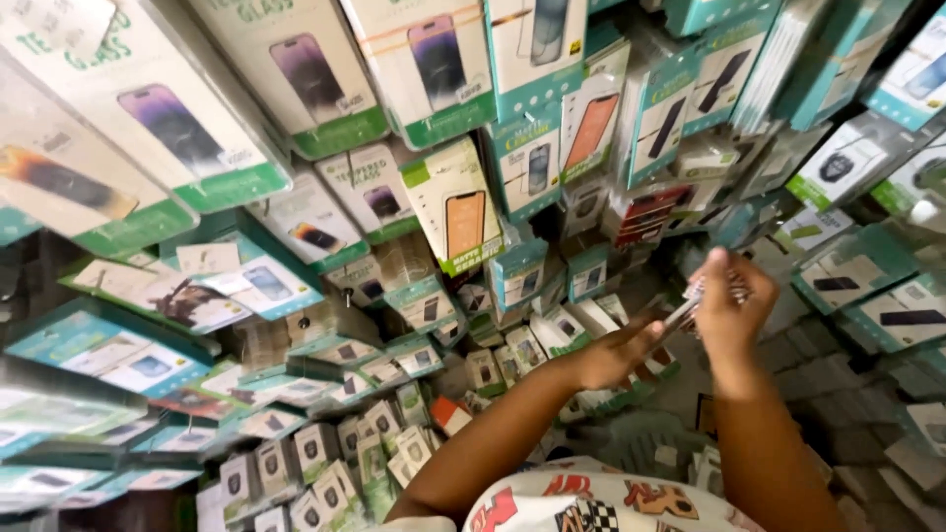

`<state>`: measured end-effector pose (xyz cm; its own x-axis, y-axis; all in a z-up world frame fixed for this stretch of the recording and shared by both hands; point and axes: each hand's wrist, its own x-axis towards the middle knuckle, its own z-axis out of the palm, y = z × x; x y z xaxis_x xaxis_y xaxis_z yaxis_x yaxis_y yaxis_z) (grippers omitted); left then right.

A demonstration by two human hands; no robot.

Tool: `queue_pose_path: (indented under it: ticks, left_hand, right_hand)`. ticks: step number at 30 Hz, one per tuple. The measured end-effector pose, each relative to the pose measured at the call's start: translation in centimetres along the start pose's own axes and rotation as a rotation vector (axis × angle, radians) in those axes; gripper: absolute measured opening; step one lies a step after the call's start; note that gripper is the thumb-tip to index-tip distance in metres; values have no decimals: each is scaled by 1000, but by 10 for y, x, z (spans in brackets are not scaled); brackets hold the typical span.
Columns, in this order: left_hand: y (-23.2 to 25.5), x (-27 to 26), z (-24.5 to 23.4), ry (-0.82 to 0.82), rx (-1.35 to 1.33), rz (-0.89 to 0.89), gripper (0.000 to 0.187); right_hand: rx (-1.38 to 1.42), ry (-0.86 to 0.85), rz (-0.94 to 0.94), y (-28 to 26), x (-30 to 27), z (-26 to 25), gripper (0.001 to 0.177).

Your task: Sorting and inspecting boxes of mobile phone screen protectors in a stockroom.

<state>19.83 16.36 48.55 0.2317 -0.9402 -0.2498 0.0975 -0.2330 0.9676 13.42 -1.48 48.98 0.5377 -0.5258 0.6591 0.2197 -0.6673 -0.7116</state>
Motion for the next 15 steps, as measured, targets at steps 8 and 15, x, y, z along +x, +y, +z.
queue_pose_path:
  ticks: [8,15]
  left_hand:
    - [-35,20,-21,347,-107,-91,88]
    - [-34,21,-9,289,129,147,42]
  right_hand:
    - [594,323,558,9,23,-32,18]
    - [-28,44,-69,10,-1,-4,13]
